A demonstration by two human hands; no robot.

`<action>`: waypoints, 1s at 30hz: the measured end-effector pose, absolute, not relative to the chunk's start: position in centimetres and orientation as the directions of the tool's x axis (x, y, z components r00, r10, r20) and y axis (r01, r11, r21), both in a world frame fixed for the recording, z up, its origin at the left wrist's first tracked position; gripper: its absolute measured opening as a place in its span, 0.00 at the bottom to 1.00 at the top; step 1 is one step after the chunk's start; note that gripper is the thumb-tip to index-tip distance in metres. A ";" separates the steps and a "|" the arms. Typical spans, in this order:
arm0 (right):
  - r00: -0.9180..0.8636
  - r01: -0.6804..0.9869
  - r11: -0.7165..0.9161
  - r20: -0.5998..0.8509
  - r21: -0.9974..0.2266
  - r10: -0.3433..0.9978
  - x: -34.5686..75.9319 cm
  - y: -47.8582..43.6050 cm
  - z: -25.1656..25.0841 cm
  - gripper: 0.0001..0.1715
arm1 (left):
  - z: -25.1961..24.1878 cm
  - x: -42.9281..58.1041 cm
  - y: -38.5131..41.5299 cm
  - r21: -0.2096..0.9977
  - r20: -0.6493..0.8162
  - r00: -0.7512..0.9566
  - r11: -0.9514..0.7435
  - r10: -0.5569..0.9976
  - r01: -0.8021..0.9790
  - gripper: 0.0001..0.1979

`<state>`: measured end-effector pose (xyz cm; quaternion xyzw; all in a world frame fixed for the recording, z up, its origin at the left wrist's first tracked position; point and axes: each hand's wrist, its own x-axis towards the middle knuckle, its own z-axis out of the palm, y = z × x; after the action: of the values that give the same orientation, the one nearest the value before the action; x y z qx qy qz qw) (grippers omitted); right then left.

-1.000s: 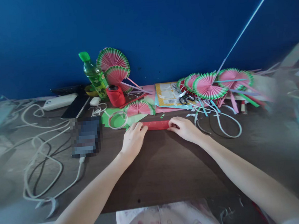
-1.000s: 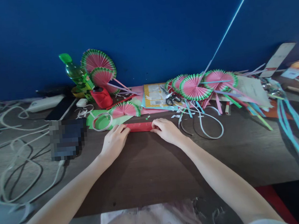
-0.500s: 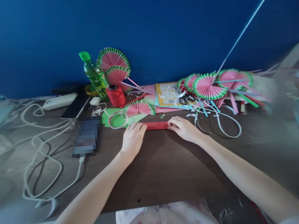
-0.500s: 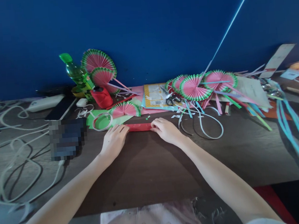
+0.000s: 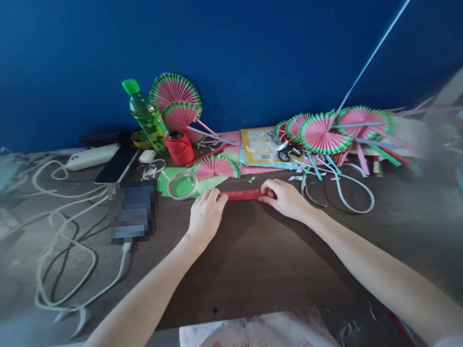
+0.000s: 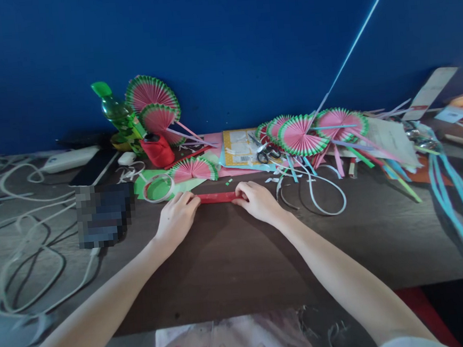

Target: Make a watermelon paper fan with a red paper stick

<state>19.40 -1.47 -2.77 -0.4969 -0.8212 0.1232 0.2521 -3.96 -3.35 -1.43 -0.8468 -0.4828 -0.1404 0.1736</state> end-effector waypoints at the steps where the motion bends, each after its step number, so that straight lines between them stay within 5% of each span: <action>1: -0.394 0.742 0.489 0.292 -0.458 0.872 19.5 -1.5 -2.7 0.07 | -1.4 -4.0 -3.3 -0.157 0.406 0.496 -0.476 0.767 0.865 0.07; 15: -0.468 0.728 0.578 0.348 -0.369 0.812 19.6 -1.4 -2.8 0.07 | -1.3 -4.2 -3.2 -0.121 0.417 0.486 -0.483 0.768 0.867 0.09; 30: -0.313 0.799 0.423 0.305 -0.427 0.899 19.2 -1.3 -2.9 0.05 | -1.3 -3.9 -3.3 -0.136 0.416 0.459 -0.445 0.785 0.885 0.09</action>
<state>19.22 -1.35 -2.85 -0.5279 -0.8044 0.0983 0.2544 -3.93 -3.30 -1.31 -0.8370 -0.4988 -0.1478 0.1695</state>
